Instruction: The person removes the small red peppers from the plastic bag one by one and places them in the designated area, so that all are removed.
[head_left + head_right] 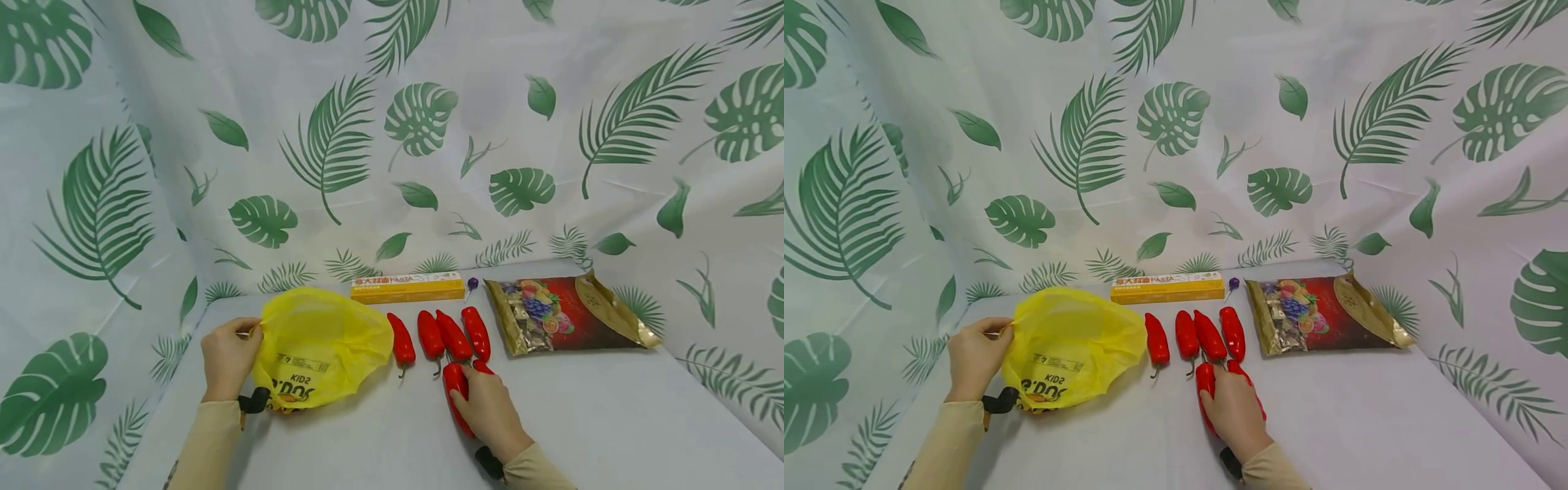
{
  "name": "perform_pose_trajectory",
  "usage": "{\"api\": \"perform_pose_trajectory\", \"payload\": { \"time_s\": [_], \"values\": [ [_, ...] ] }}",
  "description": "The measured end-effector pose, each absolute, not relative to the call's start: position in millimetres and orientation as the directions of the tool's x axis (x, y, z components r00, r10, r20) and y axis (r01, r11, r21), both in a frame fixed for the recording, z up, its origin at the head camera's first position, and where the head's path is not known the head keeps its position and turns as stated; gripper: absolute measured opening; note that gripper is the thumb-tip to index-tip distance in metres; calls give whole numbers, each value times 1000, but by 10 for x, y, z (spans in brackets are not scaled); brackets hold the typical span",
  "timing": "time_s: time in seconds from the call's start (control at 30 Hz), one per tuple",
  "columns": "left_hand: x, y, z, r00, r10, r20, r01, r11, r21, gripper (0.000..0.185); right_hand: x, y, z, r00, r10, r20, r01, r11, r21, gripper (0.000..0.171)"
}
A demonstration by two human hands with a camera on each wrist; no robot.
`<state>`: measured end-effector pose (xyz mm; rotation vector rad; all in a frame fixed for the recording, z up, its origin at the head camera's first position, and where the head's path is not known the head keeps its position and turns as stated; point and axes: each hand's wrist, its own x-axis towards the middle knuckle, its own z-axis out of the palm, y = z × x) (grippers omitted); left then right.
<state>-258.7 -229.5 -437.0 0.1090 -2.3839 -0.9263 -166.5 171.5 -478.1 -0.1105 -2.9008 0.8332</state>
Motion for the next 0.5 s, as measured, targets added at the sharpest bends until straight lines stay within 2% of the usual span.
{"api": "perform_pose_trajectory", "payload": {
  "time_s": [0.17, 0.33, 0.5],
  "values": [
    [-2572, -2384, -4377, -779, -270, 566, 163, 785, 598, 16, -1665, 1704, -4774, -989, 94, 111, 24, 858, -513, 49],
    [-2557, -2442, -4350, -735, -285, 615, 181, 792, 583, 15, -1641, 1722, -4713, -991, 118, 61, 69, 849, -524, 51],
    [-2521, -2425, -4356, -744, -278, 607, 156, 811, 563, 15, -1592, 1742, -4608, -987, 136, 87, 73, 857, -509, 50]
  ]
}}
